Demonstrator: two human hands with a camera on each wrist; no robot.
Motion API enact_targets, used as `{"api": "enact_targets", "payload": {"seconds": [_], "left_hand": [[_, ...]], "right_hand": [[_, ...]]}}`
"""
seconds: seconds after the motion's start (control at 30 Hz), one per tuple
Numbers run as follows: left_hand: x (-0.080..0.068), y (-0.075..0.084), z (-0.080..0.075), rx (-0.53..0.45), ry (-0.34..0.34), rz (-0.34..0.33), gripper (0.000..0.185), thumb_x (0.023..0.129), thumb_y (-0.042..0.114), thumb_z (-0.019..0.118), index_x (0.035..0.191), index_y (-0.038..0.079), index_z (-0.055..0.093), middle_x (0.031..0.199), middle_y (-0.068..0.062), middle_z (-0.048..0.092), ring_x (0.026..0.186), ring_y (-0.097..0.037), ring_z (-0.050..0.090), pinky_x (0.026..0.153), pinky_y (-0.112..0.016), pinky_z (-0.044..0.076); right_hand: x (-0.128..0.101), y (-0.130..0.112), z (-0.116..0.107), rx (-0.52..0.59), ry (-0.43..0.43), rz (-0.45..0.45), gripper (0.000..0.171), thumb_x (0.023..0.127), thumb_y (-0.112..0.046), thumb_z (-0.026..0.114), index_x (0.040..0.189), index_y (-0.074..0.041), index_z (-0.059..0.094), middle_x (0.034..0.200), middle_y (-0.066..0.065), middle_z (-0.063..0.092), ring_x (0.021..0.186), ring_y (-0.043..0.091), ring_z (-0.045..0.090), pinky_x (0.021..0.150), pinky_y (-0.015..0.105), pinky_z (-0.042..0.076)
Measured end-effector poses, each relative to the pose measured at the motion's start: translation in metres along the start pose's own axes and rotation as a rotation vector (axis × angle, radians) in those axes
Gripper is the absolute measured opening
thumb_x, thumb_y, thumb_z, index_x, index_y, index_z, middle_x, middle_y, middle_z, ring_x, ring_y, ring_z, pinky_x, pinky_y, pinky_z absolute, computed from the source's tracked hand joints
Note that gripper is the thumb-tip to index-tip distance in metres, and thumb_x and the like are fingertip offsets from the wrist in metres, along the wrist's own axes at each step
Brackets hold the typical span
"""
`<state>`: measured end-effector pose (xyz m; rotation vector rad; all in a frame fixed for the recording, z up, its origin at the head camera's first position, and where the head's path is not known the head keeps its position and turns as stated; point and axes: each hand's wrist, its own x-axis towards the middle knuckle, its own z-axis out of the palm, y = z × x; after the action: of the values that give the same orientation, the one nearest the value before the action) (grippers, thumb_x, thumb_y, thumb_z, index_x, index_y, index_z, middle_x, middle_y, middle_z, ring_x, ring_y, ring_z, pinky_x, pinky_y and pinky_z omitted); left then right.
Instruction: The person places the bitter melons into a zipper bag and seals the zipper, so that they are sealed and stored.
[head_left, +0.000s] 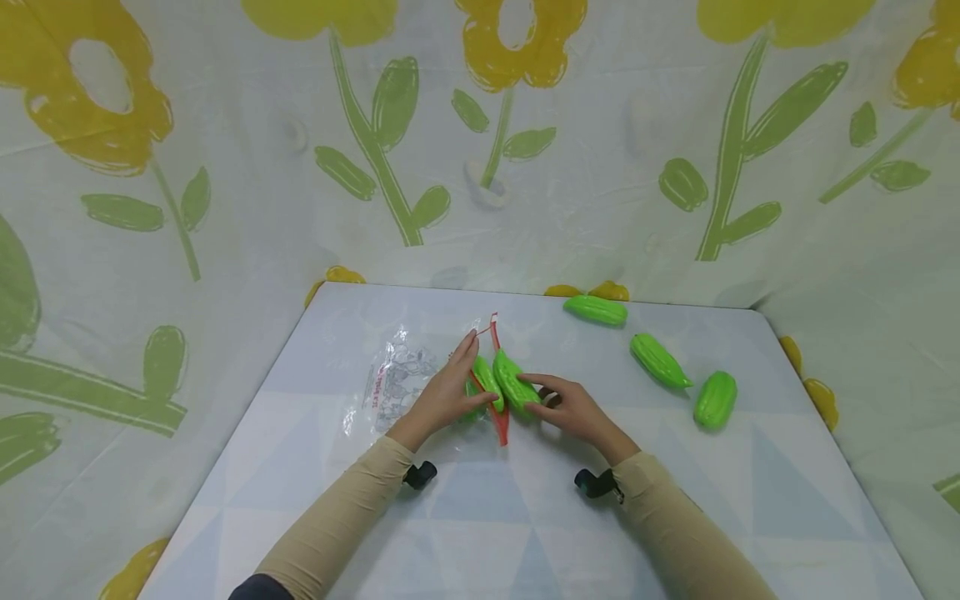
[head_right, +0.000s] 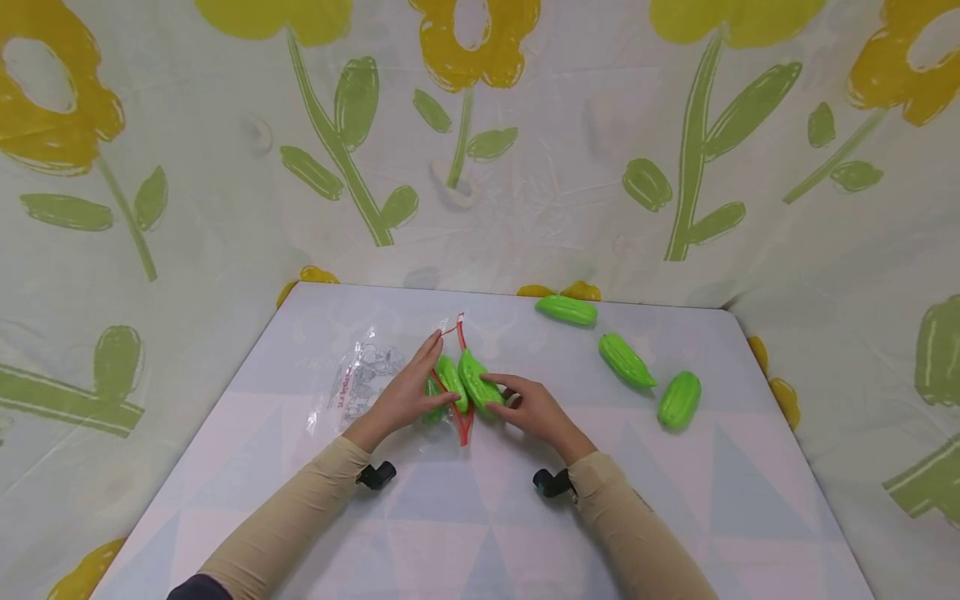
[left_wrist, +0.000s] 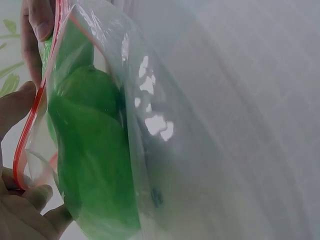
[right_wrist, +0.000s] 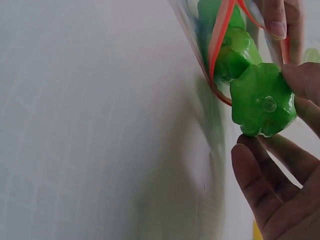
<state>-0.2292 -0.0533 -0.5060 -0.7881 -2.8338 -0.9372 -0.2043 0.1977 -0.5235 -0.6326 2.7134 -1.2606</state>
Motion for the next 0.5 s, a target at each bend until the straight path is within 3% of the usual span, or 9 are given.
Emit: {"api": "enact_targets", "payload": {"seconds": [0.5], "left_hand": [[0.0027, 0.0011, 0.0024, 0.027, 0.001, 0.008, 0.104, 0.076, 0.052, 0.070, 0.150, 0.008, 0.011, 0.157, 0.003, 0.002, 0.137, -0.022, 0.025, 0.102, -0.040, 0.039]], "right_hand": [[0.0085, -0.0026, 0.0067, 0.012, -0.043, -0.013, 0.048, 0.085, -0.043, 0.064, 0.131, -0.032, 0.053, 0.127, -0.006, 0.055, 0.090, 0.010, 0.058, 0.077, 0.028, 0.052]]}}
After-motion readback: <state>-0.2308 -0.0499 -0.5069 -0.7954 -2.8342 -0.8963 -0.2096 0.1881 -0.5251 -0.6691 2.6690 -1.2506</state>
